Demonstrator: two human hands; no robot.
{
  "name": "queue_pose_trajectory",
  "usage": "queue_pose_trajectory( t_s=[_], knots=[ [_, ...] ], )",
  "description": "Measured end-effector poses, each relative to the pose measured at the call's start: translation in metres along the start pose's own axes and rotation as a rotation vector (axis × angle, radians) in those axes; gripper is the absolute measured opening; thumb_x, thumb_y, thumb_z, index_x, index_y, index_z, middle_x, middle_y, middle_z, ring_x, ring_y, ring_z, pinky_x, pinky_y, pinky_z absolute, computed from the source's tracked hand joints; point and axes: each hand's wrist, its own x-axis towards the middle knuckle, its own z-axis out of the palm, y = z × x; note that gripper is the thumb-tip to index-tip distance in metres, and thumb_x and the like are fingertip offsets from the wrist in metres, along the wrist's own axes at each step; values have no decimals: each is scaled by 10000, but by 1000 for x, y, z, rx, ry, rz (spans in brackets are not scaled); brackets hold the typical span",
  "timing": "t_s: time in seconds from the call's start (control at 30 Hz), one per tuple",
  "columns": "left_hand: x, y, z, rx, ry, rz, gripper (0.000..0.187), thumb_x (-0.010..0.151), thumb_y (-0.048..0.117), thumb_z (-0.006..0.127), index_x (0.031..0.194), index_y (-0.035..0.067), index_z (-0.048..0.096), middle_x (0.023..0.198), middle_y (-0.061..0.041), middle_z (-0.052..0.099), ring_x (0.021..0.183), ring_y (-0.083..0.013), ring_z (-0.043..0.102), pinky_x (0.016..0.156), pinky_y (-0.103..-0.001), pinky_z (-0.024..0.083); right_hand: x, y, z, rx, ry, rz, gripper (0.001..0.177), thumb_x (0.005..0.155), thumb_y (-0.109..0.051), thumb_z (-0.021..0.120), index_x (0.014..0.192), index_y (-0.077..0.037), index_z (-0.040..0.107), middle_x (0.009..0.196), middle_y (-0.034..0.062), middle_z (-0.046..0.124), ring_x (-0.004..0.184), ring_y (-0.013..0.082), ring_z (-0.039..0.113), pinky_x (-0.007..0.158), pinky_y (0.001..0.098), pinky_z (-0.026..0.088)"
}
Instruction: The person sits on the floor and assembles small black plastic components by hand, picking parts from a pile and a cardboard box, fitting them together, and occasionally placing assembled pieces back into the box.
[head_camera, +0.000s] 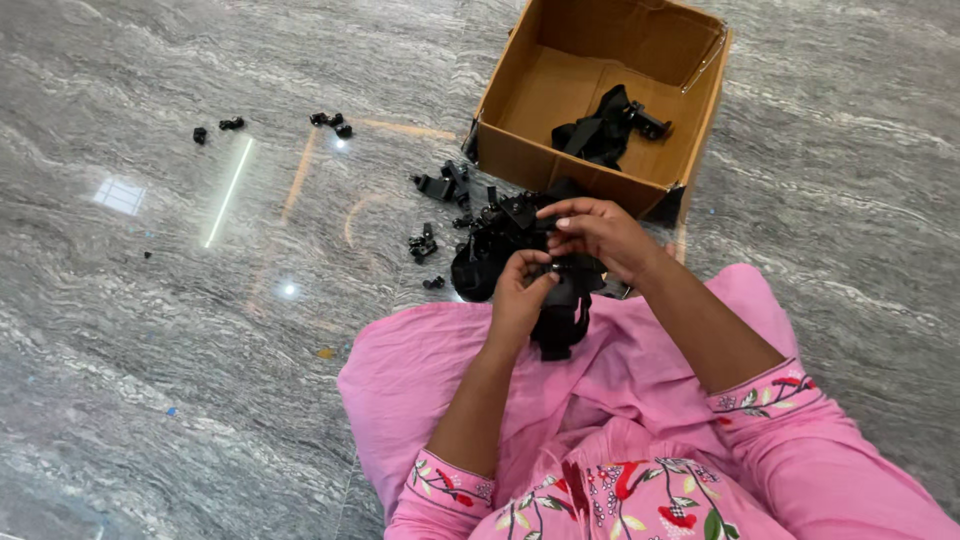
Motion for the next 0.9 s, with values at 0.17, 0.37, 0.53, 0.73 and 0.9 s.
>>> queue_pose_trajectory(
  t_s=[0.17, 0.37, 0.53, 0.73, 0.9],
  knots=[
    [-3, 16, -1, 54, 71, 18, 317, 889, -62, 709, 1190, 25, 662, 1014, -13, 682, 904, -74, 646, 812, -220, 539, -21, 15, -25, 1, 95, -111, 260, 961, -99, 658, 1189, 15, 710, 933, 64, 726, 788, 140, 710, 758, 298, 603],
    [-11, 31, 2, -43, 51, -83, 323, 911, -30, 698, 1233, -8, 692, 1049, -44, 726, 906, -83, 669, 810, -230, 553, -21, 15, -24, -275, -44, -127, 282, 926, -90, 717, 1199, -18, 722, 918, 26, 721, 788, 94, 684, 741, 258, 578],
    [-15, 35, 1, -86, 20, -170, 388, 891, -21, 694, 1278, -35, 685, 1092, -72, 744, 933, -103, 683, 852, -236, 543, -25, 15, -22, -195, -142, -195, 298, 911, -52, 738, 1202, 10, 729, 894, 39, 707, 813, 115, 707, 780, 254, 567],
    [-21, 49, 3, -180, -20, -223, 436, 864, -43, 651, 1301, -33, 652, 1089, -86, 747, 954, -122, 701, 888, -249, 549, -25, 21, -21, -96, -179, -190, 264, 893, -16, 759, 1152, 28, 725, 956, 81, 733, 832, 134, 702, 788, 272, 569],
    [-23, 55, 6, -213, -65, -233, 320, 823, -35, 660, 1127, 61, 628, 996, -104, 758, 899, -138, 714, 838, -255, 549, -26, 18, -20, -41, -246, -167, 217, 878, 5, 771, 1090, 40, 741, 1039, 108, 732, 885, 164, 705, 811, 304, 586]
  ],
)
